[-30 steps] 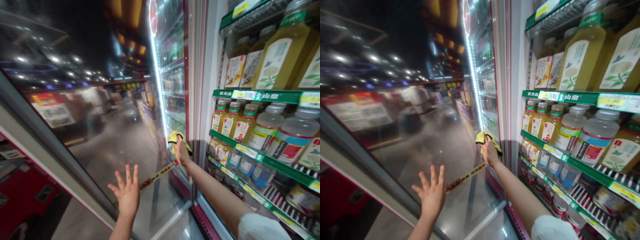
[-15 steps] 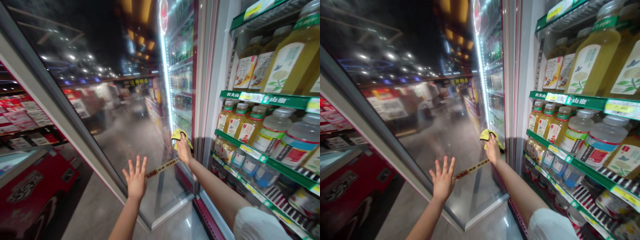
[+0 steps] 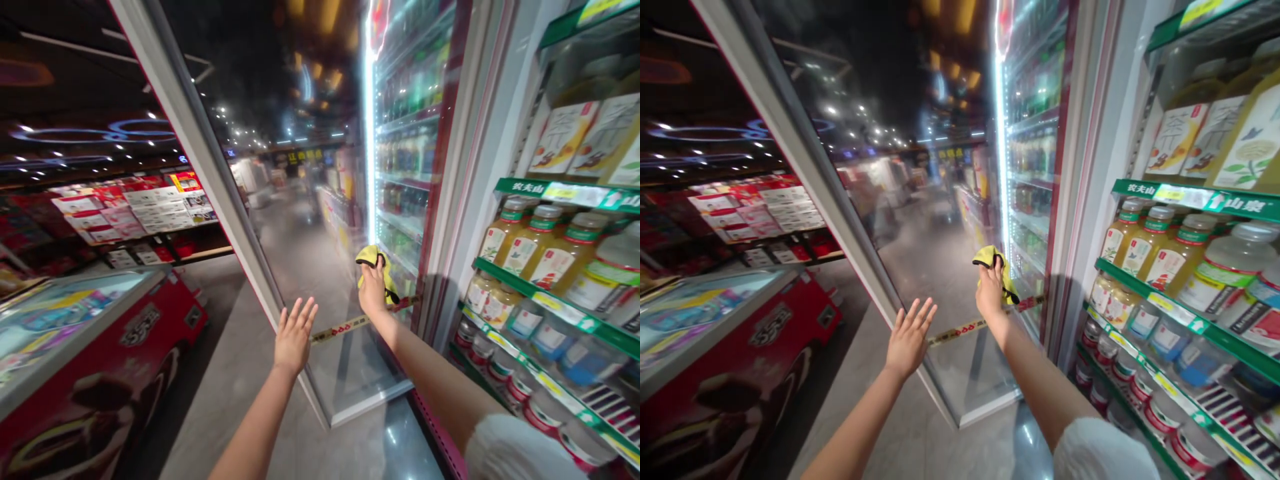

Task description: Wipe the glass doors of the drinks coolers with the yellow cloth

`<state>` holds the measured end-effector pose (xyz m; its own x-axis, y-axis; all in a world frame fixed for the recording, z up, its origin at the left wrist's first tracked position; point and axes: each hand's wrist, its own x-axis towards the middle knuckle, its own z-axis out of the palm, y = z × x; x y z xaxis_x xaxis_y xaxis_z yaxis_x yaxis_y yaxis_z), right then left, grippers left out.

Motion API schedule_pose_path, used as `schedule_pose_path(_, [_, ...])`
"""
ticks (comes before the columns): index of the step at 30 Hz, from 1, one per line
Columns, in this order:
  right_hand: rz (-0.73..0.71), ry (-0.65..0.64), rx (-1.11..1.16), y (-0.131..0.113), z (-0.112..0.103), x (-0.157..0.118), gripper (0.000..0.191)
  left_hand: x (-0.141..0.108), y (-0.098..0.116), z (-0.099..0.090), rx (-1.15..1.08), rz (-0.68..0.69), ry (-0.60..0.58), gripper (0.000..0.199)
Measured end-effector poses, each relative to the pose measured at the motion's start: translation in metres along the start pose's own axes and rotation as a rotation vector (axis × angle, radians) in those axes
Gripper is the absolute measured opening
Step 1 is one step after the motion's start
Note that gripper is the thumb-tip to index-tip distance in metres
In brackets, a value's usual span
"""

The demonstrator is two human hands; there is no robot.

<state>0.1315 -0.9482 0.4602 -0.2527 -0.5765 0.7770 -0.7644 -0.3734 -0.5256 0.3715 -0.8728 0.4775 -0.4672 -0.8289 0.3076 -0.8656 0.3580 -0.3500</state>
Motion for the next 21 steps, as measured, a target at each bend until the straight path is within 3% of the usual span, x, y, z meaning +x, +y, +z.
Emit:
schedule_pose_path(2, [0.019, 0.001, -0.012, -0.020, 0.011, -0.004, 0.056, -0.009, -0.014, -0.002, 0.026, 0.031, 0.023, 0.079])
schedule_pose_path(7, [-0.204, -0.261, -0.045, -0.046, 0.017, -0.030, 0.063, -0.022, -0.026, 0.008, 0.052, 0.118, 0.088, 0.071])
schedule_pose_path(13, [-0.096, -0.114, -0.006, -0.075, 0.019, -0.020, 0.062, -0.028, -0.033, 0.018, 0.038, 0.187, 0.154, 0.073])
schedule_pose_path(18, [-0.295, -0.341, -0.032, -0.093, 0.023, -0.034, 0.062, -0.037, -0.045, 0.014, 0.048, 0.205, 0.132, 0.070])
schedule_pose_path(21, [-0.322, -0.371, -0.046, -0.099, 0.020, -0.035, 0.065, -0.050, -0.056, 0.011, 0.053, 0.171, 0.142, 0.071])
